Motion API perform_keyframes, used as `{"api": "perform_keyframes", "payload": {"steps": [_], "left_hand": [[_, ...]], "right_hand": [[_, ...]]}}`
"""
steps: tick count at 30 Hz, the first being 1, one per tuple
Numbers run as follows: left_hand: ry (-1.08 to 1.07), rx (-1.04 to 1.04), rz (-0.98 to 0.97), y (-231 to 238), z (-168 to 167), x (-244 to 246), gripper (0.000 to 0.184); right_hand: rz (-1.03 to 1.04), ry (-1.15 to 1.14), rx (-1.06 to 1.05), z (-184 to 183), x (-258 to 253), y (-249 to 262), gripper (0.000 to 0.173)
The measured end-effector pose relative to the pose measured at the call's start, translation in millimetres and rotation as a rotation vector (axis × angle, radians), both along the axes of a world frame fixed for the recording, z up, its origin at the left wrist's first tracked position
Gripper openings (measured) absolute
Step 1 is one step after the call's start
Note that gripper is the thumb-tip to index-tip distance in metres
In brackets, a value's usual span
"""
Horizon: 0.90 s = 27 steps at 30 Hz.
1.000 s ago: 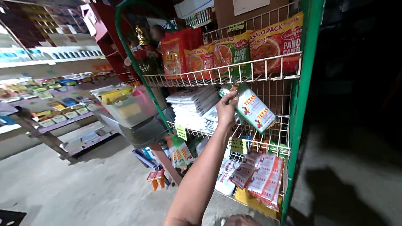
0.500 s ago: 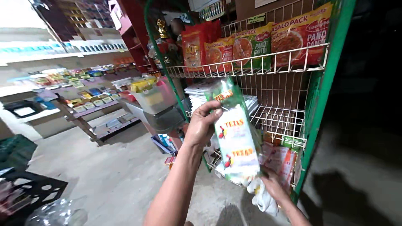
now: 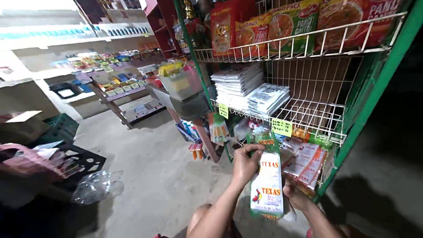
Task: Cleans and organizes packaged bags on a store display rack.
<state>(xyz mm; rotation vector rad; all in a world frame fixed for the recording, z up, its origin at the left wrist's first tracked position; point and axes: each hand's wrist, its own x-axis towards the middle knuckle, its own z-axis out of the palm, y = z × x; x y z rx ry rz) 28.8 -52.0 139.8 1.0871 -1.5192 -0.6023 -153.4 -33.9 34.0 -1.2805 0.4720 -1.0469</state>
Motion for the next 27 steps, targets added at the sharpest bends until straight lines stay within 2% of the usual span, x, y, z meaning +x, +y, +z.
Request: {"api": "perform_keyframes", "payload": {"steps": [1, 2, 4, 6, 9, 10, 11, 14, 17, 20, 23, 25, 27], "left_hand": [[-0.036, -0.034, 0.046, -3.6, -6.3, -5.1, 0.014], [-0.071, -0.070, 0.079, -7.7, -11.5, -10.4, 0.014], [-0.127, -0.119, 0.107, -16.9, -17.4, -19.3, 0.016], [-0.118, -0.086, 0.079, -25.3, -18.1, -23.8, 0.018], [0.005, 0.128, 0.036, -29.2, -21.5, -16.0, 0.065], [0.045, 0.220, 0.039, -26.4, -27.0, -9.4, 0.074], [0.076, 0.309, 0.031, -21.0, -35.3, -2.7, 0.073], [0.148, 0.625, -0.082, 9.8, -54.4, 6.8, 0.048], [0.467, 0.744, -0.117, 33.2, -79.3, 1.2, 0.032], [0.849, 0.727, -0.082, 46.0, -107.0, 0.4, 0.024], [1.158, 0.653, -0.095, 51.3, -127.1, 6.8, 0.032], [1.311, 0.552, -0.052, 50.4, -129.2, 10.0, 0.036], [1.390, 0.440, -0.025, 48.0, -132.4, 15.0, 0.029]], "right_hand": [[-0.011, 0.050, 0.095, 9.8, 3.9, 5.7, 0.088], [-0.026, 0.065, 0.201, 18.4, 9.0, 10.0, 0.079], [-0.088, 0.006, 0.388, 24.1, 19.2, 11.2, 0.048], [-0.124, -0.059, 0.478, 19.3, 22.2, 7.0, 0.035], [-0.119, -0.134, 0.530, 9.1, 20.7, -0.5, 0.036], [-0.128, -0.128, 0.529, 8.4, 19.5, -2.4, 0.037], [-0.141, -0.100, 0.513, 8.0, 17.4, -4.4, 0.040], [-0.161, 0.110, 0.377, 13.0, 12.4, -7.2, 0.048], [-0.097, 0.348, 0.275, 14.0, 16.6, -9.2, 0.048], [0.009, 0.475, 0.253, 8.9, 22.8, -12.1, 0.038], [0.029, 0.468, 0.123, 7.5, 19.4, -13.8, 0.038], [-0.015, 0.413, 0.001, 1.9, 14.7, -16.8, 0.049], [-0.093, 0.405, -0.123, -7.0, 14.9, -21.1, 0.060]]}}
